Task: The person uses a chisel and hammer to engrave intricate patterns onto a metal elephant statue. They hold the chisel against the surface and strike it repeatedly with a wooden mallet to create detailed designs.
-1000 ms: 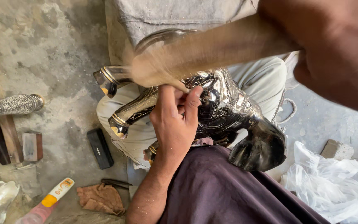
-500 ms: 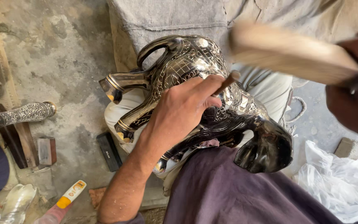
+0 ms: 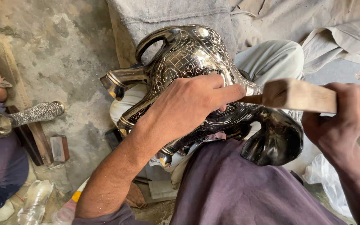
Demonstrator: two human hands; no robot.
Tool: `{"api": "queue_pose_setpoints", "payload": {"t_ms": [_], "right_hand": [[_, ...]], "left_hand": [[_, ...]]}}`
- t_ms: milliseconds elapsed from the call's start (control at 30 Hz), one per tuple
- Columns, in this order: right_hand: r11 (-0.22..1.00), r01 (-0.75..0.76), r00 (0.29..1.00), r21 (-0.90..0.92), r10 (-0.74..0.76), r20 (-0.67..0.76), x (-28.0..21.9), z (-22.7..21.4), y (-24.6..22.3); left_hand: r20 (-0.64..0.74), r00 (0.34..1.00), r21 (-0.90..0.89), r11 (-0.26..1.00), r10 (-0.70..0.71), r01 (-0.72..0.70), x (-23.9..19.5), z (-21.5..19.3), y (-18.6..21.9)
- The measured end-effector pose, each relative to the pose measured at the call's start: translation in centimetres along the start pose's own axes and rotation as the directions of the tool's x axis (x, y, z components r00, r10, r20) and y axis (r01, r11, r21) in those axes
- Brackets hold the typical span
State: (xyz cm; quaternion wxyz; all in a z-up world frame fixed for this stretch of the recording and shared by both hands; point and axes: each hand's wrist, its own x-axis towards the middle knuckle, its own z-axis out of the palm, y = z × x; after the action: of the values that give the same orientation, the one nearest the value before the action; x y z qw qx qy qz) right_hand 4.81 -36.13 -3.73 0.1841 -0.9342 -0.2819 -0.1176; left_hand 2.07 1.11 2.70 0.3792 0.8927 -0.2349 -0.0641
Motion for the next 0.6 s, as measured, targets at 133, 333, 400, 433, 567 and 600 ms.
{"api": "queue_pose_setpoints", "payload": {"t_ms": [133,333,400,433,567,600], "right_hand": [[0.998,-0.040,0.998,0.045,0.037,0.052,1.3,-0.3,-1.0],[0.966,-0.076,0.932,-0.248,0.157,0.327,3.6,-0.8,-3.0],[0.907,-0.093,0.854,-0.411,0.285,0.435,3.9,-0.9,-2.6],[0.941,-0.123,0.897,-0.316,0.242,0.371,3.8,-1.1,-2.3],[0.987,0.034,0.992,0.159,-0.052,0.116,3.1,-1.2,-0.8],[0.949,0.135,0.988,0.284,-0.152,0.041,2.8,-1.2,-0.6]], "left_hand": [[-0.192,0.980,-0.121,0.990,0.047,-0.071,0.8,0.5,-0.6],[-0.096,0.995,-0.114,0.993,-0.030,0.019,1.4,0.3,-1.6],[0.002,0.996,-0.074,0.994,-0.084,0.084,1.9,0.6,-1.4],[0.006,0.997,-0.076,0.994,-0.076,0.076,2.0,0.6,-1.4],[0.026,0.999,-0.067,0.997,-0.047,0.048,2.3,0.2,-1.2],[0.033,0.999,-0.061,0.997,-0.042,0.044,2.3,0.1,-1.1]]}}
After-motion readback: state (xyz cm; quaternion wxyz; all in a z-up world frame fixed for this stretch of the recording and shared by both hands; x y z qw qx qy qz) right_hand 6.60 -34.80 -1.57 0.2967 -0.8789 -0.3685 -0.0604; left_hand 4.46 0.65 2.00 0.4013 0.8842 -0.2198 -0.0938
